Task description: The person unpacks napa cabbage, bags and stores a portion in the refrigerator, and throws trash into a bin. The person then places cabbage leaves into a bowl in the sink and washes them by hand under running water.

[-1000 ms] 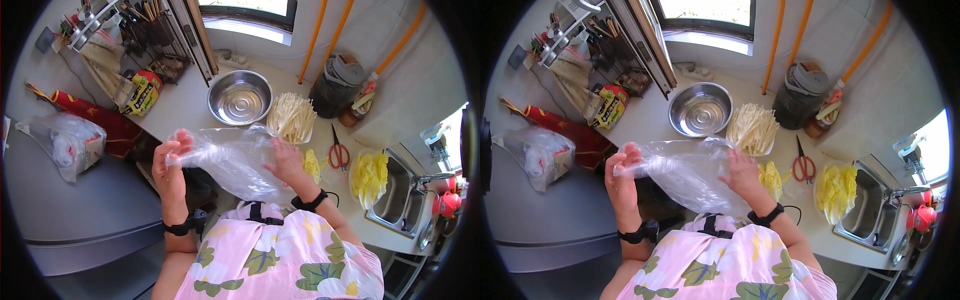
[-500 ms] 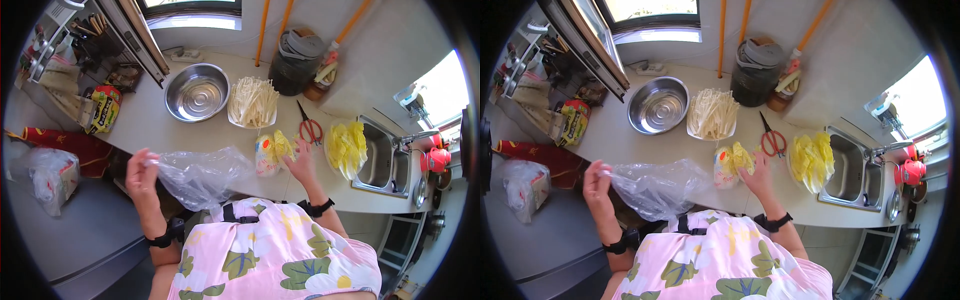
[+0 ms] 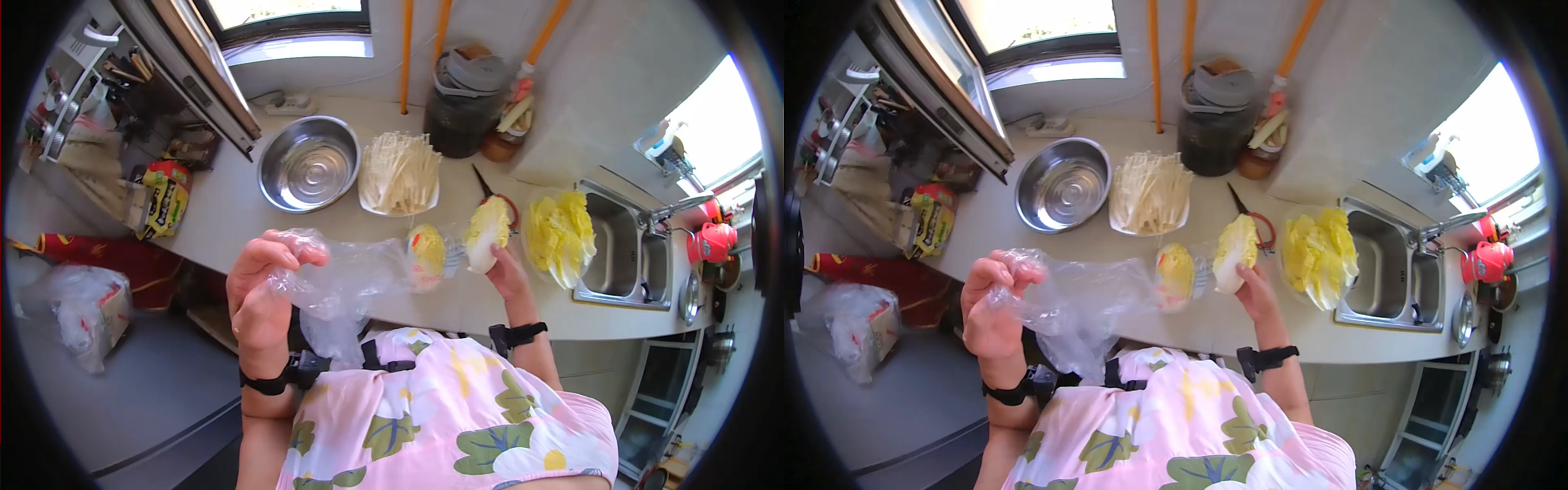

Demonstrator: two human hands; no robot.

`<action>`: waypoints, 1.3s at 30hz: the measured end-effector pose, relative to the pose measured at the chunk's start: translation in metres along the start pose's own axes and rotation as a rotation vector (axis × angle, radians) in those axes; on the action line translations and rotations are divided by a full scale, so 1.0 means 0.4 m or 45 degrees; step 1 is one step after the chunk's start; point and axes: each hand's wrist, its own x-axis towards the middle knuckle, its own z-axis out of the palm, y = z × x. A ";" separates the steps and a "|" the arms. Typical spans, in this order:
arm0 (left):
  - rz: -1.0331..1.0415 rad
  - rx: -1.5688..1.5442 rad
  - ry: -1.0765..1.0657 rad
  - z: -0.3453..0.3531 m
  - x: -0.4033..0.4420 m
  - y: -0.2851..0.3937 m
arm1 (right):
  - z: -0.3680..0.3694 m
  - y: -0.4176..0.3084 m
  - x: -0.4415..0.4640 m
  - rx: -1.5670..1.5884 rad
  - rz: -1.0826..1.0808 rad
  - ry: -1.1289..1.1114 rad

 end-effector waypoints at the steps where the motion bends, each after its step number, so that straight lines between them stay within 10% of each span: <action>1: 0.013 -0.110 -0.031 -0.005 -0.001 0.005 | 0.025 -0.010 -0.010 0.035 -0.058 -0.074; 8: 0.015 0.148 0.079 0.004 0.009 0.052 | 0.331 -0.105 -0.062 0.045 -0.355 -0.656; 10: -0.149 0.122 -0.027 0.001 -0.002 0.059 | 0.443 -0.081 -0.047 -0.524 -0.614 -0.934; 13: -0.297 0.011 -0.010 -0.003 -0.047 0.056 | 0.554 -0.040 -0.007 -0.362 -0.391 -1.085; 16: -0.242 0.141 0.024 -0.043 -0.086 0.061 | 0.551 0.053 0.076 -0.807 -0.081 -1.112; 18: -0.095 0.313 0.101 -0.089 -0.102 0.063 | 0.517 0.087 0.102 -1.588 -0.593 -1.361; 21: -0.237 0.656 0.136 -0.116 -0.116 0.066 | 0.464 0.118 0.110 -1.678 -0.412 -1.277; 25: 0.028 1.463 0.183 -0.138 -0.116 0.006 | 0.416 0.033 0.104 -1.487 -0.031 -1.189; 30: 0.374 1.385 0.079 -0.145 -0.092 0.033 | 0.282 -0.054 0.093 -0.006 -0.233 -0.565; 35: 0.127 1.170 0.073 -0.114 -0.066 -0.026 | 0.337 -0.135 0.023 -0.240 -0.406 -0.485; 39: -0.015 0.785 0.016 -0.099 -0.092 -0.068 | 0.451 -0.096 0.003 -0.400 -0.579 -0.955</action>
